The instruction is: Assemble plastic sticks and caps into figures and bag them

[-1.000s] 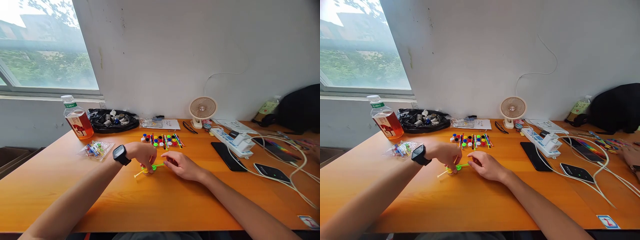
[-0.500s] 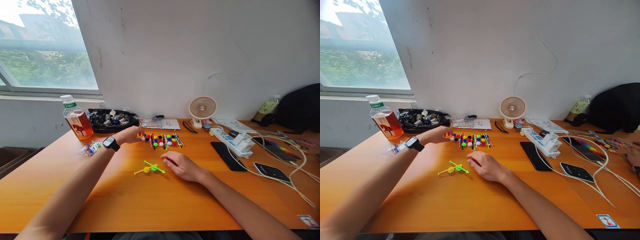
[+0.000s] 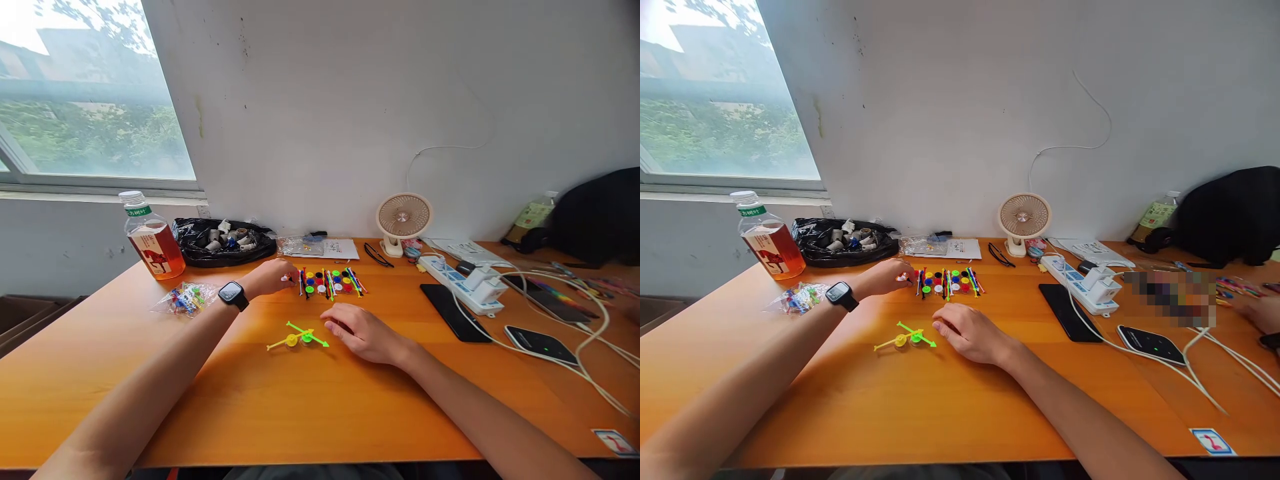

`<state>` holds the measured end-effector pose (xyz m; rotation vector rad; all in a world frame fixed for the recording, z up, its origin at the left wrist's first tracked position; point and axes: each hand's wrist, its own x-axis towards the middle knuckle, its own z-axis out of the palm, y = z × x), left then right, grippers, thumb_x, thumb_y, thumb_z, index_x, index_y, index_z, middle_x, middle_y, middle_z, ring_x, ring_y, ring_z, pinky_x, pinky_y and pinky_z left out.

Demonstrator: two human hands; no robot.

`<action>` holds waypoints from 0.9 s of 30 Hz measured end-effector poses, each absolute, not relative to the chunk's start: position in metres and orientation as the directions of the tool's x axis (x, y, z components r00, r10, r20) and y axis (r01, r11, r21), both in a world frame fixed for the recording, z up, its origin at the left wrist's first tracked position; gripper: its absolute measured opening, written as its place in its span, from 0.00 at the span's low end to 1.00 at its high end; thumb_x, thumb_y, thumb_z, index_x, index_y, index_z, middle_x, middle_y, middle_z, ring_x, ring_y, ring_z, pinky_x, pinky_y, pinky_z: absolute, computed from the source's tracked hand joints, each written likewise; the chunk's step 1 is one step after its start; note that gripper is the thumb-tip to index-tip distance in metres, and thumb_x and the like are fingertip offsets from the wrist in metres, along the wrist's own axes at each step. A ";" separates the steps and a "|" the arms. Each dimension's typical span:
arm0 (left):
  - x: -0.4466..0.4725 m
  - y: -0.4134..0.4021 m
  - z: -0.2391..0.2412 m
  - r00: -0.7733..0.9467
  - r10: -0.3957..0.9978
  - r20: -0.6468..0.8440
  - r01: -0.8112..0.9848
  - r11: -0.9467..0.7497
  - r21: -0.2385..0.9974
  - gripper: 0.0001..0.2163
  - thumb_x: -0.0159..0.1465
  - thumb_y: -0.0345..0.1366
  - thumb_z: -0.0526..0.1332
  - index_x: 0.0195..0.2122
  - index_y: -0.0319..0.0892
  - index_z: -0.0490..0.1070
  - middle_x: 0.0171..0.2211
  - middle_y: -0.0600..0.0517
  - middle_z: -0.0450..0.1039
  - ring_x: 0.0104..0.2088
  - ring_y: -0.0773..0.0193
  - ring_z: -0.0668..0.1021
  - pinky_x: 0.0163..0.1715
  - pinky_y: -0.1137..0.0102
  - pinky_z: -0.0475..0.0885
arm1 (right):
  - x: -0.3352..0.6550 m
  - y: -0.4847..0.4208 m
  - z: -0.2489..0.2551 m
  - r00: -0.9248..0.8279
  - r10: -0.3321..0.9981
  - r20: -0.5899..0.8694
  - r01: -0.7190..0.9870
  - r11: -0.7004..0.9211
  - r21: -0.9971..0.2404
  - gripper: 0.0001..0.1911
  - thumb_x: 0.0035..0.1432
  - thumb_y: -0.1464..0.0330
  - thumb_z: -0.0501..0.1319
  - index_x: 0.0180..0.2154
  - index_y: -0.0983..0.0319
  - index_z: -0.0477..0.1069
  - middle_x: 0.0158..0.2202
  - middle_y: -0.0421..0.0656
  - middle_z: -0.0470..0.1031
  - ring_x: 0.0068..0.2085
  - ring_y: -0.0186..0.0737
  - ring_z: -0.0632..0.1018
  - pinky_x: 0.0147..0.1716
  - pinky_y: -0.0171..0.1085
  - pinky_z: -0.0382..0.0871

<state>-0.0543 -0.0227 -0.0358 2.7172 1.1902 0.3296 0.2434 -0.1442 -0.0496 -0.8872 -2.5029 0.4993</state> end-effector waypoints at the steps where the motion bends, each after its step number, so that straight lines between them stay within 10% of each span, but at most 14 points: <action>1: -0.054 -0.023 -0.035 0.652 0.746 0.134 0.710 -0.663 0.237 0.08 0.68 0.33 0.64 0.46 0.44 0.81 0.45 0.48 0.83 0.45 0.58 0.81 0.47 0.69 0.72 | 0.243 -0.144 -0.049 -0.701 0.657 0.279 0.502 0.731 -0.462 0.14 0.78 0.63 0.53 0.53 0.58 0.76 0.48 0.47 0.81 0.47 0.46 0.80 0.49 0.42 0.73; 19: -0.038 -0.031 -0.037 0.604 0.755 0.255 0.660 -0.653 0.371 0.14 0.70 0.30 0.53 0.44 0.41 0.79 0.35 0.49 0.81 0.31 0.62 0.77 0.34 0.70 0.68 | 0.242 -0.145 -0.046 -0.713 0.646 0.272 0.496 0.740 -0.455 0.13 0.78 0.65 0.53 0.48 0.59 0.76 0.44 0.46 0.79 0.44 0.44 0.78 0.46 0.40 0.70; 27: -0.027 -0.043 -0.042 0.558 0.792 0.247 0.759 -0.607 0.233 0.13 0.73 0.42 0.56 0.39 0.42 0.77 0.33 0.46 0.80 0.30 0.57 0.78 0.30 0.67 0.63 | 0.243 -0.146 -0.045 -0.720 0.646 0.255 0.508 0.740 -0.440 0.13 0.78 0.65 0.53 0.48 0.60 0.76 0.43 0.46 0.78 0.44 0.44 0.77 0.46 0.40 0.69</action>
